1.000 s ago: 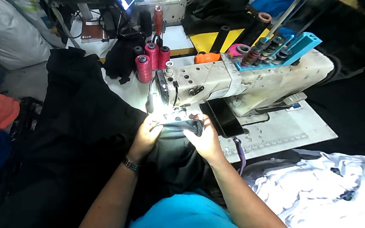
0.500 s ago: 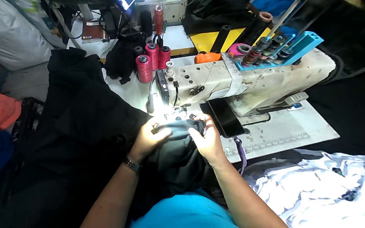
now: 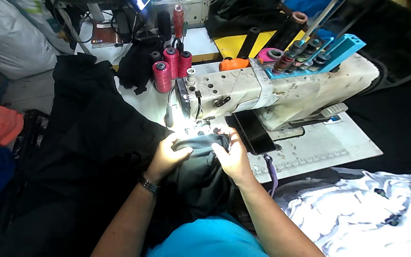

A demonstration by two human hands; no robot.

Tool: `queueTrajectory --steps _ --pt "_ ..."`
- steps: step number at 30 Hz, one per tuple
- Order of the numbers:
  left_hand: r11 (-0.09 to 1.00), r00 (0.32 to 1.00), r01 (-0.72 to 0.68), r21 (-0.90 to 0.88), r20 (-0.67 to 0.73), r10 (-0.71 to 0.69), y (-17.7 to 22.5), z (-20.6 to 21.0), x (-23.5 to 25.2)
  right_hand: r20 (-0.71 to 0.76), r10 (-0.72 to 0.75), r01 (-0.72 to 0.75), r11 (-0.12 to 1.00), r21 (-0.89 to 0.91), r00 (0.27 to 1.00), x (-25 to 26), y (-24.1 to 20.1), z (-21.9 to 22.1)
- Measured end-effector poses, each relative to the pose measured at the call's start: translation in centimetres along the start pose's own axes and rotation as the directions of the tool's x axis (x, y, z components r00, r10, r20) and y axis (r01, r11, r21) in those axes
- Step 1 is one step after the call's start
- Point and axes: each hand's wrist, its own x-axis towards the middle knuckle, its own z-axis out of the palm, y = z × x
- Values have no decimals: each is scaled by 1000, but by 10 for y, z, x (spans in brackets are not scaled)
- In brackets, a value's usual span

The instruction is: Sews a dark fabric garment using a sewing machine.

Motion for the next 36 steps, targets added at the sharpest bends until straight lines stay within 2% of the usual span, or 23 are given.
queueTrajectory --steps 6,11,16,21,30,36 --pt "999 999 33 35 -27 -32 0 0 1 5 17 -18 999 31 1000 2 -1 0" --pt "996 999 8 84 -42 -4 -4 1 2 2 32 -32 998 63 999 4 2 1" --pt "985 993 -63 160 -91 78 -8 5 1 -66 -94 95 995 10 993 3 13 9" --pt "974 987 -80 211 -123 108 -9 5 0 -85 -116 111 992 -65 990 5 15 14" --pt "997 998 54 -55 -34 -56 -3 -1 1 14 -45 44 999 27 999 7 7 -2" --pt "981 994 102 -165 -16 -106 1 -2 0 73 -21 16 998 63 997 8 3 -7"
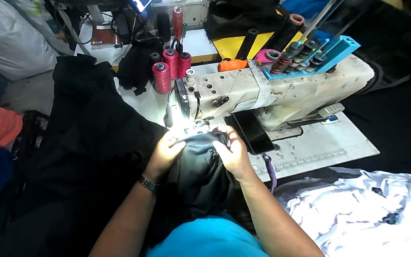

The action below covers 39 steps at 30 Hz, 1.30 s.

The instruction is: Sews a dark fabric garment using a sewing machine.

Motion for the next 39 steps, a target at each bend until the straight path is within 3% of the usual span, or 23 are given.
queueTrajectory --steps 5,19,25,31,34,39 --pt "1000 1000 -11 -27 15 12 -1 1 0 60 -13 11 999 35 998 1 -2 -6" --pt "999 996 -27 36 91 23 0 -1 2 162 40 -20 993 -120 986 5 -10 -7" --pt "998 992 -57 14 113 55 -1 0 1 62 63 -56 992 -109 996 5 -5 13" --pt "997 998 -54 47 48 51 -5 0 2 -238 -154 36 899 -436 959 6 5 2" --pt "998 998 -21 54 52 18 -5 -1 4 -239 -139 35 919 -392 961 7 3 -4" --pt "999 999 40 29 11 -40 -5 -1 5 -178 -25 3 993 -120 984 7 -6 -14"
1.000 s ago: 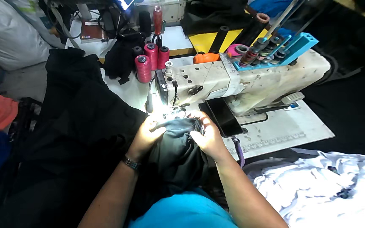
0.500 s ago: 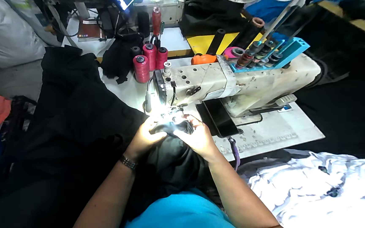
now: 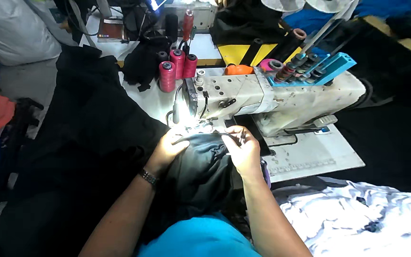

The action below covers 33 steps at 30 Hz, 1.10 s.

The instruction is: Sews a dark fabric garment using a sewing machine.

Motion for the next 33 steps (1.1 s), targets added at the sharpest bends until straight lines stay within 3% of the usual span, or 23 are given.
queueTrajectory --steps 5,16,18,20,22,24,26,29,33 --pt "999 1000 13 -49 -16 -14 0 0 0 46 64 -69 990 124 997 1 2 -6" --pt "998 1000 4 -55 -3 -4 3 2 -3 54 60 -66 991 120 997 1 0 -7" --pt "999 1000 8 -50 1 -8 4 2 -4 35 25 -26 999 37 999 0 -1 -7" --pt "1000 1000 13 -28 11 -13 4 1 -4 -26 -59 53 981 -186 998 -2 -1 -6" --pt "1000 999 -11 -22 31 12 3 1 -4 -58 -201 159 896 -415 978 -6 -4 -7" --pt "998 997 -49 -40 51 51 2 1 -4 -52 -302 235 828 -509 952 -13 -13 -7" --pt "997 996 -66 -43 60 68 0 1 -3 -1 -308 271 839 -472 951 -23 -24 -2" --pt "997 994 -79 -23 80 81 0 0 -4 164 -176 219 927 -305 971 -35 -34 14" --pt "994 989 -110 -9 101 110 0 -1 -5 185 -112 176 909 -377 976 -37 -25 41"
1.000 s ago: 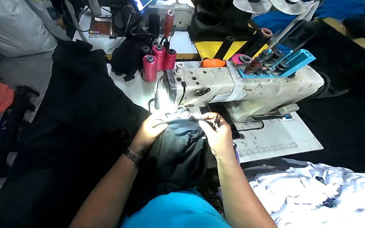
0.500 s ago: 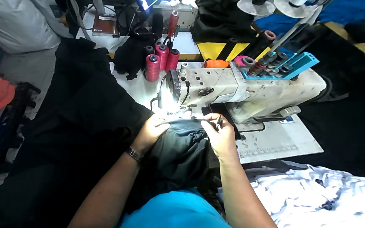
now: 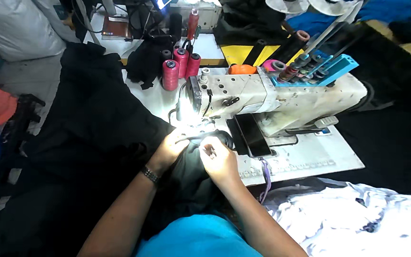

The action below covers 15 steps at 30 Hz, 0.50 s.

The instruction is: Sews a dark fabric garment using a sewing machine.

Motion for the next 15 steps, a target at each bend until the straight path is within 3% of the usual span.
queueTrajectory --steps 11,15 --pt "999 998 35 -41 53 -33 3 1 -2 -74 75 -78 997 -31 994 5 12 20" --pt "993 995 83 -82 56 -79 2 -1 -2 -68 103 -99 993 70 992 6 20 17"
